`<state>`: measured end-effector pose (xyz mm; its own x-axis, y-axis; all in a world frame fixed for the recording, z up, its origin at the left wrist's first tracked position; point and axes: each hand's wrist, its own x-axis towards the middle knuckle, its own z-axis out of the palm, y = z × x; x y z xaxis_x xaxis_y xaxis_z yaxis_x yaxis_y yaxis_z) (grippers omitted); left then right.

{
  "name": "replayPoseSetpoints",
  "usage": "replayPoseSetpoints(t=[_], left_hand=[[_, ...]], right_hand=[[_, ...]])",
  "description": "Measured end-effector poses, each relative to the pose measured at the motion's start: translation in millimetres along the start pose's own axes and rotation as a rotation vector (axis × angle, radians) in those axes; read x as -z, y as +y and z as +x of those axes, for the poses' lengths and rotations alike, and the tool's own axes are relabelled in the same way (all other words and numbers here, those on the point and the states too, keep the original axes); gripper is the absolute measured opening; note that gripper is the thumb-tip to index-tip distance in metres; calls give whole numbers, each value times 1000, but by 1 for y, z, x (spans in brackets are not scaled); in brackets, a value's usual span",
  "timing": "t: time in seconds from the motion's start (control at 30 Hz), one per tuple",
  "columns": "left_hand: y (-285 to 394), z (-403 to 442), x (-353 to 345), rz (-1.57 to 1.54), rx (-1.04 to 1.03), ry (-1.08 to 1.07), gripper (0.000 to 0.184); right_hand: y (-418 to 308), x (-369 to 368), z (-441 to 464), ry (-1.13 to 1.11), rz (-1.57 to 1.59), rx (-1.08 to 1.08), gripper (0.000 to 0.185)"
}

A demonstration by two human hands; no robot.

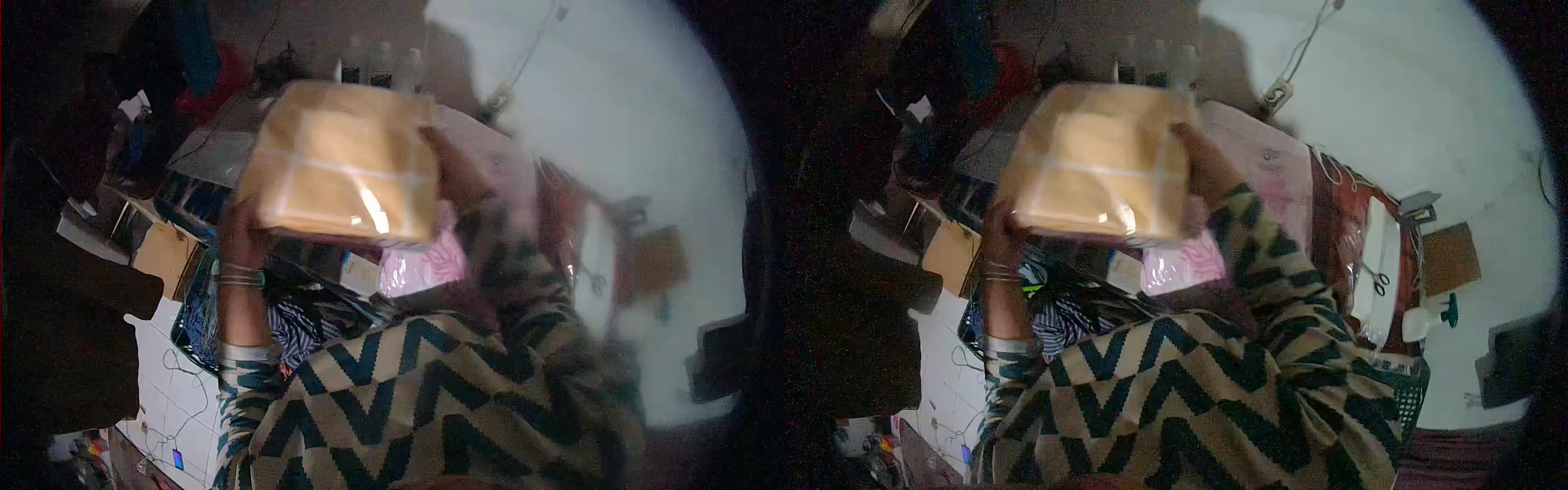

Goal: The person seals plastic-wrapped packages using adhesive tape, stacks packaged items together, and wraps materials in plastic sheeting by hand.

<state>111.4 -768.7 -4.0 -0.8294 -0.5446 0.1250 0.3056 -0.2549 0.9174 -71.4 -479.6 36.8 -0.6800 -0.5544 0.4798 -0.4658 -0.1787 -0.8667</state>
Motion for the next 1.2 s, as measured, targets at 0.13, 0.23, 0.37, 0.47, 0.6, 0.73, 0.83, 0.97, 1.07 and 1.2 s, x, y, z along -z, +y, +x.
replayPoseSetpoints(t=[0.13,0.23,0.37,0.47,0.6,0.73,0.83,0.97,1.07,1.2], left_hand=[[-45,-14,-94,-3,5,-141,32],[-67,-35,-155,32,110,-207,29],[-118,-45,-160,280,143,-340,36],[-104,-50,-159,430,157,-557,42],[-85,-43,-168,831,13,-586,67],[-92,-27,-165,1002,-360,-477,81],[-116,-15,-140,473,119,-735,86],[-102,-27,-132,187,319,-653,82],[-114,7,-89,198,302,-603,78],[-80,21,-36,87,383,-401,66]], right_hand=[[-72,76,-44,375,334,-537,47],[-81,118,-84,537,209,-560,51],[-59,144,-132,660,-244,-481,55],[-66,139,-151,661,-569,-474,59],[-87,138,-160,593,-656,-500,64],[16,174,-202,661,177,-661,72],[58,174,-214,483,175,-364,69],[5,121,-185,579,256,-488,61],[-36,75,-145,490,264,-764,63],[56,50,-135,363,-202,-322,58]])
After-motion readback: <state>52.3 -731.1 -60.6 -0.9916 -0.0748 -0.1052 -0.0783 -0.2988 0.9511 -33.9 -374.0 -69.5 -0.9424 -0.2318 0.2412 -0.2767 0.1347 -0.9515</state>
